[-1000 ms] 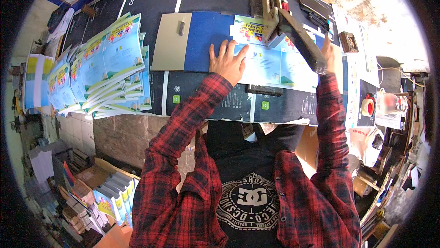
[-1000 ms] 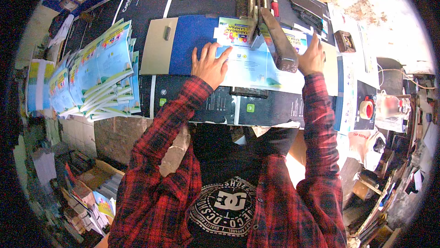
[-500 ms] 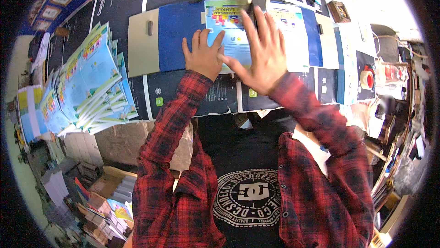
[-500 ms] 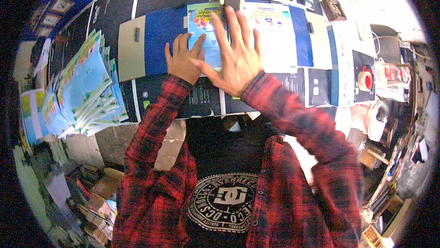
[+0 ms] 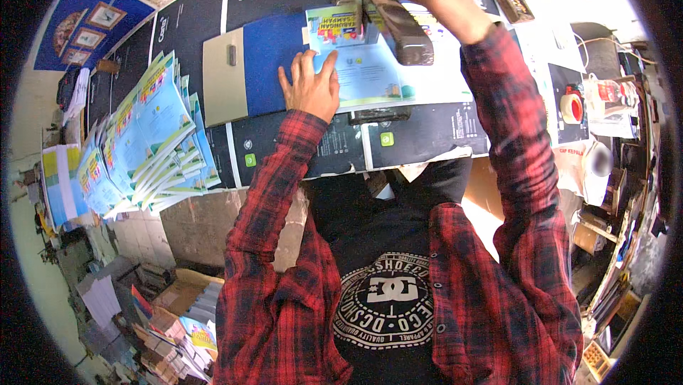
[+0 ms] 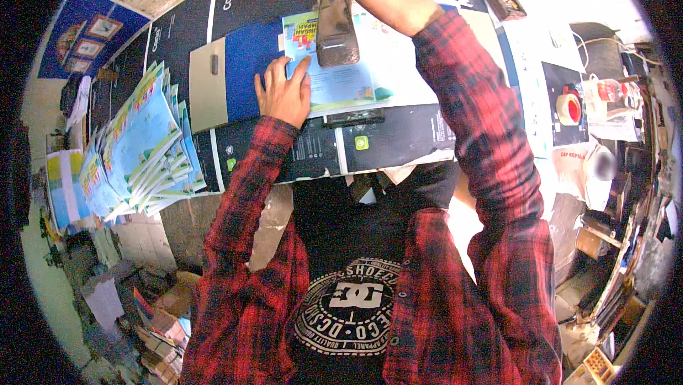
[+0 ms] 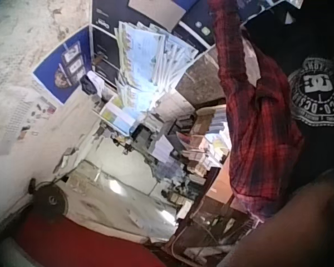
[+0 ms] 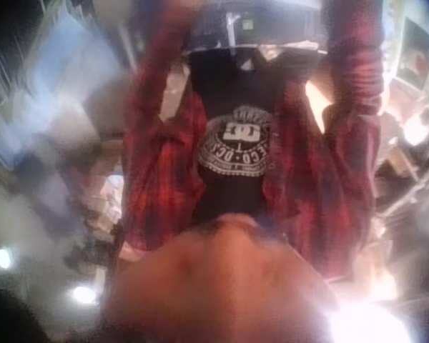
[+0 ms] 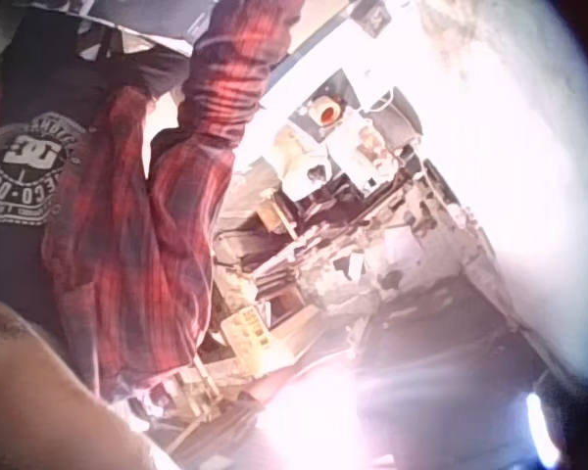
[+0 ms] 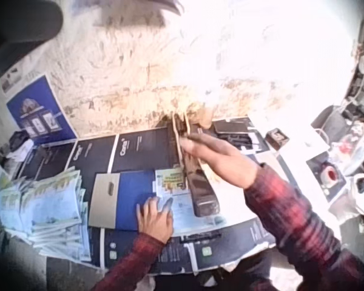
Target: The person repeatedly places a booklet on a manual binding machine, aligns it, and presses the handle to bind the spine. They then remove the finished booklet and place it on a growing stack to the right. The process is repeated for multiple booklets throughout the clip.
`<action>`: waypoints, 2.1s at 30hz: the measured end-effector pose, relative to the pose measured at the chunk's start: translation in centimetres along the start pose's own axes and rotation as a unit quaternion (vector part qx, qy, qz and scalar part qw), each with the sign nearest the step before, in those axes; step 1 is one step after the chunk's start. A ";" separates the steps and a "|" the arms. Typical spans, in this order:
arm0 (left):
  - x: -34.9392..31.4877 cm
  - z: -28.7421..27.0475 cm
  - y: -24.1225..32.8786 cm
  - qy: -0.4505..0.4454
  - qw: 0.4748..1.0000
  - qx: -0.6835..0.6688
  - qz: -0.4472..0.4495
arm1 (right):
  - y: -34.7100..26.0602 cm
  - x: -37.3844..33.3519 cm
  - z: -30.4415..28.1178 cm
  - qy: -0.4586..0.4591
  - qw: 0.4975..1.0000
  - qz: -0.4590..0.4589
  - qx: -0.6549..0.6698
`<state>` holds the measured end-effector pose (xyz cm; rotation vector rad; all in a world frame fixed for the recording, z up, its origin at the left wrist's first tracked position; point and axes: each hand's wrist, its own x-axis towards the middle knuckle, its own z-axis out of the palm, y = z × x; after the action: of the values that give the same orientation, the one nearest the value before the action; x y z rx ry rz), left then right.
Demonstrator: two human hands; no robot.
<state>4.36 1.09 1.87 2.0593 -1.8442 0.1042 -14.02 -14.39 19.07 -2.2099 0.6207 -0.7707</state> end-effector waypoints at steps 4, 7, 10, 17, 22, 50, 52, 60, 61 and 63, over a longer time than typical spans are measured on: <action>0.1 1.2 -0.3 0.050 0.995 0.018 -0.081 | 12.3 -7.9 0.3 -0.024 0.921 0.116 -0.371; 0.9 0.3 0.4 0.044 0.979 -0.039 -0.195 | 13.4 -14.9 1.8 -0.048 0.886 0.264 -0.379; 2.3 0.4 -1.1 0.060 0.945 -0.218 -0.236 | 12.6 -16.3 3.3 -0.009 0.890 0.264 -0.373; 3.7 0.9 -6.5 -0.120 0.670 -0.602 -0.416 | 11.1 -14.7 5.4 -0.021 0.884 0.278 -0.375; 1.6 -2.9 -12.2 -0.136 0.692 -0.548 -0.449 | 9.6 -12.2 10.2 -0.008 0.913 0.221 -0.342; 2.9 -4.0 -10.6 -0.139 0.698 -0.506 -0.488 | 9.7 -12.8 9.8 0.036 0.890 0.219 -0.398; 3.1 -4.2 -10.2 -0.125 0.695 -0.515 -0.485 | 9.8 -12.9 9.9 0.035 0.891 0.217 -0.398; 2.5 -3.5 -12.3 -0.162 0.693 -0.513 -0.479 | 10.0 -12.6 10.7 0.044 0.899 0.207 -0.384; 2.5 -3.4 -12.8 -0.166 0.694 -0.513 -0.477 | 9.9 -12.4 10.9 0.053 0.902 0.204 -0.378; 2.5 -3.2 -13.1 -0.169 0.692 -0.520 -0.472 | 9.7 -12.3 11.0 0.062 0.902 0.207 -0.374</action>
<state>18.02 0.75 2.66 1.8183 -0.3988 -1.3218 -17.20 -7.91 1.34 -2.5478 1.6081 -0.4860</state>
